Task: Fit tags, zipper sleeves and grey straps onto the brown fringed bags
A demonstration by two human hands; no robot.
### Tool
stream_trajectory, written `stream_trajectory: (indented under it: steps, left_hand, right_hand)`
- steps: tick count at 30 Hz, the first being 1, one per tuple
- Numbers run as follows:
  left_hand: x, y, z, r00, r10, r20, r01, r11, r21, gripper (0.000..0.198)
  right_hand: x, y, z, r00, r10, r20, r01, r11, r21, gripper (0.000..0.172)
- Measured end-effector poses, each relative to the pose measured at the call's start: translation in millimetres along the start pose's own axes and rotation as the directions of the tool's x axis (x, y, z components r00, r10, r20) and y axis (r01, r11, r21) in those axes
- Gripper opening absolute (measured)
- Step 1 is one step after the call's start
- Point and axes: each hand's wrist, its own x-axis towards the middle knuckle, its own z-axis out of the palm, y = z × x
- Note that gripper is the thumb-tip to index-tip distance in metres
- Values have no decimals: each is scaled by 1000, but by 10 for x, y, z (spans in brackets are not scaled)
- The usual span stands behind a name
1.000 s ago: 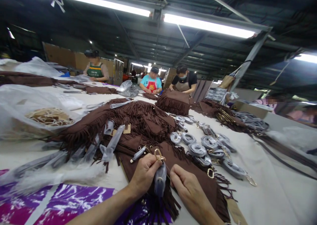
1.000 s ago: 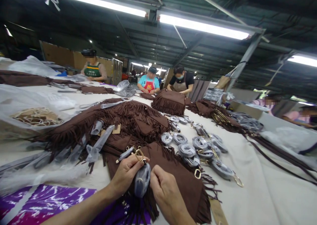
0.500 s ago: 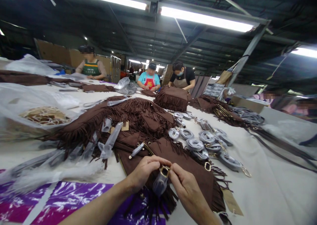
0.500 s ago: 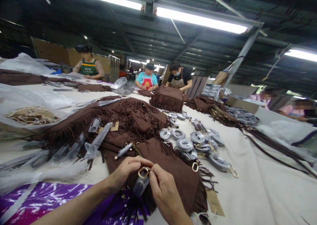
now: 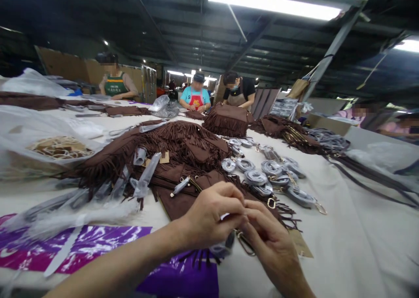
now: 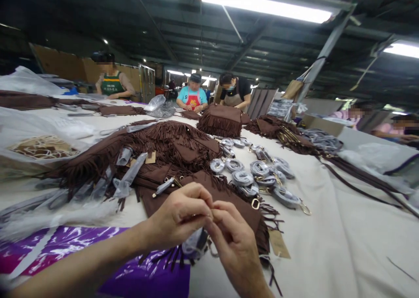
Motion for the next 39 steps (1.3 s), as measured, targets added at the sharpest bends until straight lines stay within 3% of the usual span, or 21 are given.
stream_trajectory:
  steps: [3,5,7,9,11,14,16,19,22,27,33,36,37,39]
  left_hand:
    - [281,103,-49,989,105,107,-103,994,-23,22]
    - [363,7,-66,982,59,181,-50,997,-55,19]
    - [328,-235,-78,966,-60,251,55,998,28,13]
    - [210,-579,-84,926,-167,338,81,964,255,25]
    - [72,-932,-74,863,-208,461,-40,880,473,31]
    - [-29,-1289,-26,792,-215,571,-200,793,576,16]
    - [16,-1370,3,780,-237,579,-204,778,594,6]
    - [202,-1336,5,781,-328,532,-71,800,596,14]
    - [396,-1253,-29,792,-348,502,83,875,476,15]
    - [512,-1242,-36,819,-323,475,236,943,234,23]
    - [494,-1415,49,784,-460,417,408,888,214,25]
    - [519,-1503,75,763,-482,431,419,876,237,25]
    - [527,-1520,78,757,-484,440,417,875,246,26]
    - [533,-1512,79,750,-482,454,402,876,266,27]
  right_hand:
    - [26,-48,-79,992,124,-19,-119,977,178,20]
    - [-8,-41,-128,969,248,-15,-234,933,274,23]
    - [-83,-19,-189,925,379,-1,-357,871,338,27]
    - [-174,3,-264,869,492,44,-465,784,412,36]
    - [-252,14,-356,817,565,117,-547,694,468,41]
    - [-309,10,-510,776,591,220,-616,638,462,43]
    - [-309,10,-594,775,558,297,-628,628,460,43]
    - [-280,47,-636,772,454,446,-633,614,471,37]
    - [-234,120,-580,715,459,528,-690,589,422,34]
    - [-128,227,-489,665,561,493,-747,516,421,37]
    - [-134,307,-478,620,569,541,-784,467,408,41]
    - [-168,346,-455,561,617,552,-823,491,287,42]
    - [-176,362,-454,564,642,519,-819,515,253,43]
    - [-189,397,-470,619,672,407,-781,580,229,43]
